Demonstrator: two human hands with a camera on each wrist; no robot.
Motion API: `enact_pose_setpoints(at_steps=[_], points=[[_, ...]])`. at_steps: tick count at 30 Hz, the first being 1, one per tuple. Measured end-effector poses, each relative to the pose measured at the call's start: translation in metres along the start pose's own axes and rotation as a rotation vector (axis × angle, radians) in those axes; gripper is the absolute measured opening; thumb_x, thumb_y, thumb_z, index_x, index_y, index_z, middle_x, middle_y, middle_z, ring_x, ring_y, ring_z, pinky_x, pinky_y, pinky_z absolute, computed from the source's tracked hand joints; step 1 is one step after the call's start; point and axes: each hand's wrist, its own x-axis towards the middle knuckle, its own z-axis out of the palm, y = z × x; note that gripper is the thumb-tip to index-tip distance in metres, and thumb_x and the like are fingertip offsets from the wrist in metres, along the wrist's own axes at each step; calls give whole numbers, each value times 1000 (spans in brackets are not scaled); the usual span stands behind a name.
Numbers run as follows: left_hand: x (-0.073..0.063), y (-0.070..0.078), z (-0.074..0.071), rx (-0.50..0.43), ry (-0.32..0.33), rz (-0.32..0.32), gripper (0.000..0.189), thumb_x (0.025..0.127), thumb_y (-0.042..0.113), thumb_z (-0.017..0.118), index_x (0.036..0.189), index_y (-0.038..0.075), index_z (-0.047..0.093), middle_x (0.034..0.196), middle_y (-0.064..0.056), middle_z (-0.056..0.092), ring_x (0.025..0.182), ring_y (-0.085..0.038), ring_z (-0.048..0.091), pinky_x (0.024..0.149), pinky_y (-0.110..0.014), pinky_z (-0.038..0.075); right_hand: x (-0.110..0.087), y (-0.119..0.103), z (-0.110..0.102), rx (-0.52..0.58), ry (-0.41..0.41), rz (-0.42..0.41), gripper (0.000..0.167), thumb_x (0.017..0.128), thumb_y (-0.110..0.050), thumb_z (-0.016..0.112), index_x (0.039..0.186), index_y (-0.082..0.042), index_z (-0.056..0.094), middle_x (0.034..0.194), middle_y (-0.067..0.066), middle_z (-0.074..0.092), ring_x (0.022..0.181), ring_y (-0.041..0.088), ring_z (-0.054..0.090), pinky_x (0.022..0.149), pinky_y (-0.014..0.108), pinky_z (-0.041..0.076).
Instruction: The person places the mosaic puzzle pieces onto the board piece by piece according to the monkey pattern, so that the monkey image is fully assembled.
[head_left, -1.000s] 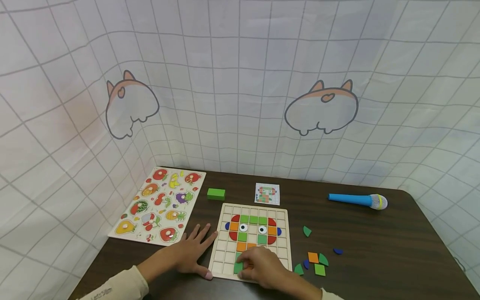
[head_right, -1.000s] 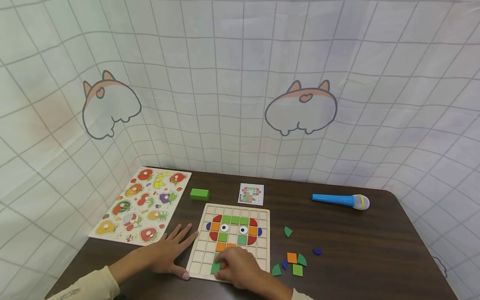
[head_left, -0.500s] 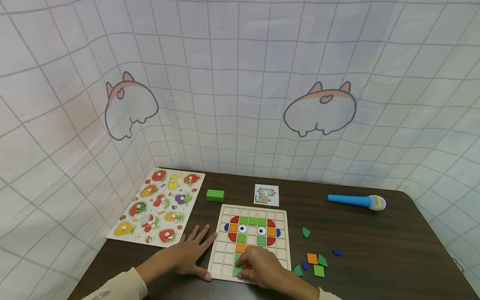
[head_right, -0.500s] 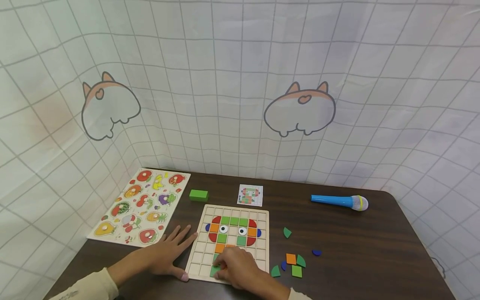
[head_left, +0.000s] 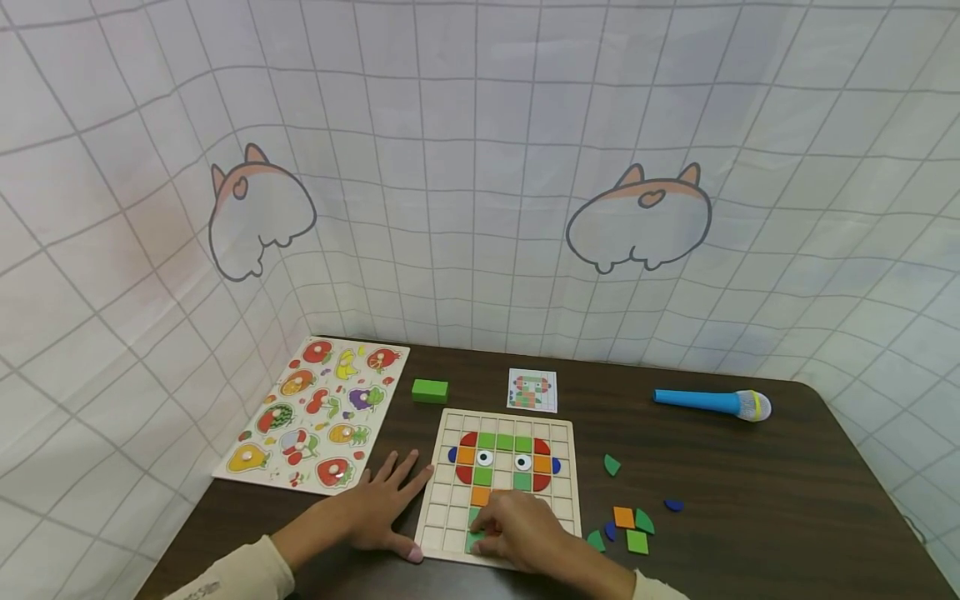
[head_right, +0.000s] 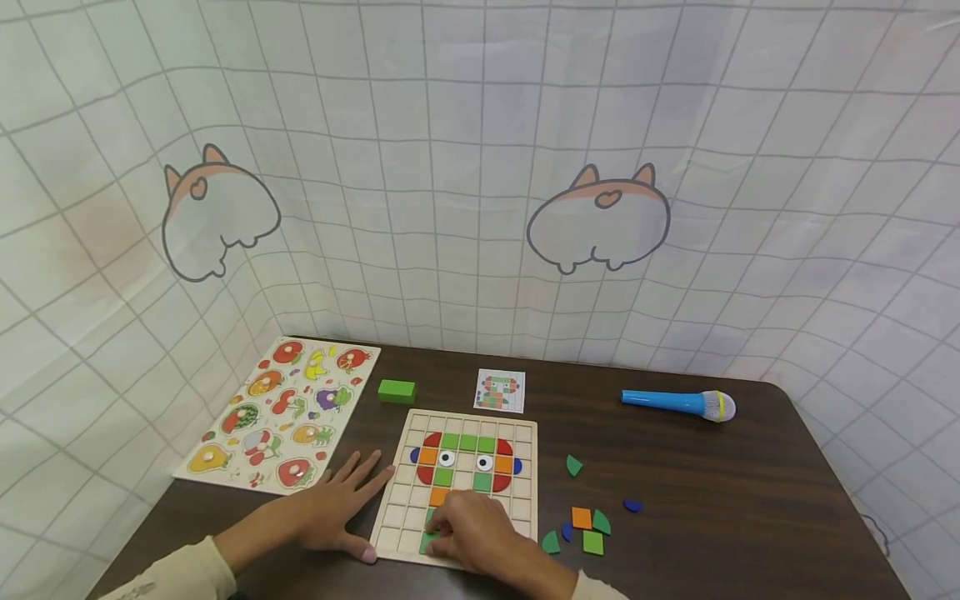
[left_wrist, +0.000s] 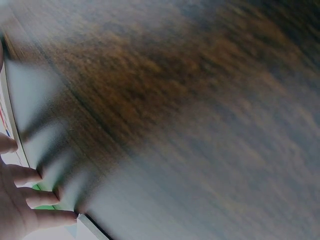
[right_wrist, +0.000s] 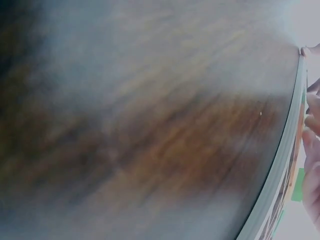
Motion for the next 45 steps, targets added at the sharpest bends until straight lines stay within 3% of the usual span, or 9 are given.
enact_pose_setpoints(at_steps=[6, 11, 17, 22, 26, 35, 41, 45], points=[[0, -2, 0, 1, 4, 4, 116, 74, 82, 61, 163, 24, 15, 169, -16, 7, 152, -49, 11, 111, -72, 26, -2, 7, -10, -30, -69, -66, 20, 91, -33, 76, 106, -20, 80, 86, -15, 63, 70, -5, 49, 59, 16, 41], [0, -1, 1, -2, 8, 10, 116, 74, 82, 62, 163, 25, 15, 169, -16, 7, 152, -49, 10, 110, -72, 27, -11, 28, -32, 51, -89, -51, 22, 95, -34, 70, 109, -18, 77, 98, -12, 69, 74, -4, 52, 64, 18, 45], [0, -1, 1, -3, 4, 1, 116, 73, 83, 62, 163, 26, 14, 169, -15, 7, 153, -48, 10, 111, -72, 26, -31, 75, -67, 99, 17, -33, 20, 97, -27, 67, 110, -14, 75, 95, -9, 69, 65, 0, 51, 60, 20, 47], [-1, 0, -1, -3, 6, 2, 116, 73, 82, 63, 163, 26, 15, 169, -16, 7, 153, -48, 10, 111, -71, 26, -48, 117, -95, 21, 131, 43, 19, 95, -22, 70, 109, -10, 74, 95, -5, 68, 61, 2, 47, 57, 21, 45], [-1, -1, 0, -4, 7, 7, 116, 73, 82, 62, 163, 25, 14, 169, -16, 7, 153, -48, 9, 111, -72, 26, -57, 140, -110, -45, 149, 121, 22, 93, -21, 73, 111, -8, 74, 102, 2, 70, 64, 3, 46, 61, 23, 44], [-1, -2, -1, -8, 14, 22, 116, 74, 82, 62, 163, 24, 15, 169, -17, 7, 152, -49, 10, 111, -71, 27, -63, 162, -112, -109, 118, 161, 30, 89, -25, 77, 115, -10, 73, 103, 0, 66, 92, 17, 62, 76, 31, 51], [-2, 1, -1, -8, 7, 6, 115, 74, 81, 63, 163, 25, 14, 169, -15, 6, 153, -48, 9, 111, -71, 27, -64, 166, -112, -88, 81, 146, 31, 91, -24, 75, 119, -11, 73, 102, -2, 63, 85, 9, 53, 71, 26, 44], [-3, 2, -1, -4, 4, -4, 116, 74, 81, 63, 163, 26, 14, 170, -15, 6, 153, -47, 9, 111, -71, 27, -62, 165, -112, -56, 52, 114, 27, 92, -26, 74, 114, -11, 72, 101, -2, 63, 88, 12, 57, 75, 27, 48]])
